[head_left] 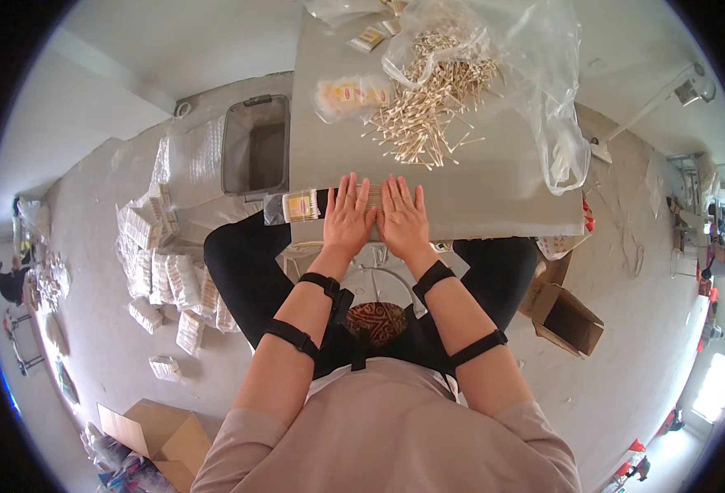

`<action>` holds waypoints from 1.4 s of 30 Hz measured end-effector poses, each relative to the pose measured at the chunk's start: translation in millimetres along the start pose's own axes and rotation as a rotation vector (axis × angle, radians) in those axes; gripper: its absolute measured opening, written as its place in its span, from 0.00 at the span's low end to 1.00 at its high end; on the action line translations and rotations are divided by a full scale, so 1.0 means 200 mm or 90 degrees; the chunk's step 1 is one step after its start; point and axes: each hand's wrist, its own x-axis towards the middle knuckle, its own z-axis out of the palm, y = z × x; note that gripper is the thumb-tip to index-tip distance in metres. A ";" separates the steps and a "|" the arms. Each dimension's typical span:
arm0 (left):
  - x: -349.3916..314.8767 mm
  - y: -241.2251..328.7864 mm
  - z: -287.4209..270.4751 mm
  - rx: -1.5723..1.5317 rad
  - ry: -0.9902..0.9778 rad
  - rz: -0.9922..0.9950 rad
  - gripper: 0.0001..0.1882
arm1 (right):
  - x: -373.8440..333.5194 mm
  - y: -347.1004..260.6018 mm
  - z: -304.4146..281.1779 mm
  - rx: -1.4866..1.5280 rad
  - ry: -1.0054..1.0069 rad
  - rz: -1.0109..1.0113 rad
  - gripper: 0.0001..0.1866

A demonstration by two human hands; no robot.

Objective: Manually organizing and packaging bundles of cotton swabs into plastic bags.

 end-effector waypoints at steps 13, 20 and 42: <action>0.00 -0.01 0.00 0.037 -0.014 -0.007 0.29 | 0.00 -0.02 0.03 0.025 -0.009 0.022 0.32; 0.00 0.00 0.01 0.033 -0.024 -0.014 0.29 | 0.02 -0.06 0.02 0.005 -0.033 0.055 0.32; 0.01 0.00 0.01 0.005 -0.016 -0.031 0.28 | 0.03 -0.06 0.04 0.010 -0.027 0.061 0.28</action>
